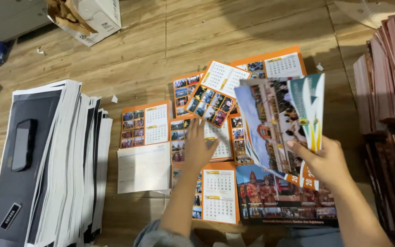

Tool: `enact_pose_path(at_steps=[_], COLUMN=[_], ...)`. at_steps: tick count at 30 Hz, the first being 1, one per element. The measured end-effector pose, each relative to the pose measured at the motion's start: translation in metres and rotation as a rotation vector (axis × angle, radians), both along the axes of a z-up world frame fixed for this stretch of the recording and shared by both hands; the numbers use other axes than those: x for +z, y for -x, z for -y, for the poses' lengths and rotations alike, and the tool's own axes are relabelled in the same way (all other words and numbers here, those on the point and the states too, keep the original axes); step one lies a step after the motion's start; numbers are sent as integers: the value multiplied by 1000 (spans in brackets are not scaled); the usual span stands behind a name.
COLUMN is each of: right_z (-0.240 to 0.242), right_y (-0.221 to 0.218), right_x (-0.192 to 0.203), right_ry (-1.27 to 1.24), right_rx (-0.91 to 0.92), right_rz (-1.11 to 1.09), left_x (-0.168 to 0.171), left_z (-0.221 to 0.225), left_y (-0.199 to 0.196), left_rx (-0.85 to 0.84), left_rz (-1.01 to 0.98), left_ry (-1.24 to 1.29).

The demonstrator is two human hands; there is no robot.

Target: The person is sorting, checking, and stacking printed calendars on the floor of a print shop.

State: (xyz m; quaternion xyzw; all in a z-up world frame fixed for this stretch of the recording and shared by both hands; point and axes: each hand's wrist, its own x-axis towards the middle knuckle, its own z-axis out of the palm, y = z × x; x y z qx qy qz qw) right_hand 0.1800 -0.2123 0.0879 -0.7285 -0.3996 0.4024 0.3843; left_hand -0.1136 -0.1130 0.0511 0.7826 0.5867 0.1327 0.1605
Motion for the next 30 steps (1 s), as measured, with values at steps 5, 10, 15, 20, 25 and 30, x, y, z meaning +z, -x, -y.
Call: enact_pose_path(at_steps=[5, 10, 15, 20, 25, 30], right_z=[3, 3, 0, 2, 1, -1], right_y=[-4, -13, -13, -15, -14, -15], right_x=[8, -12, -13, -16, -11, -12], right_ry=[-104, -155, -136, -146, -197, -241], right_rx=[-118, -160, -182, -204, -182, -190], right_rz=[-27, 43, 10, 22, 20, 34], left_x=[-29, -65, -48, -51, -48, -52], left_z=[-36, -54, -55, -55, -60, -71], left_y=[-46, -54, -52, -53, -54, -47], left_rx=[-10, 10, 5, 35, 43, 18], left_rz=[-50, -286, -259, -242, -259, -305], left_ry=[35, -92, -168, -110, -126, -83])
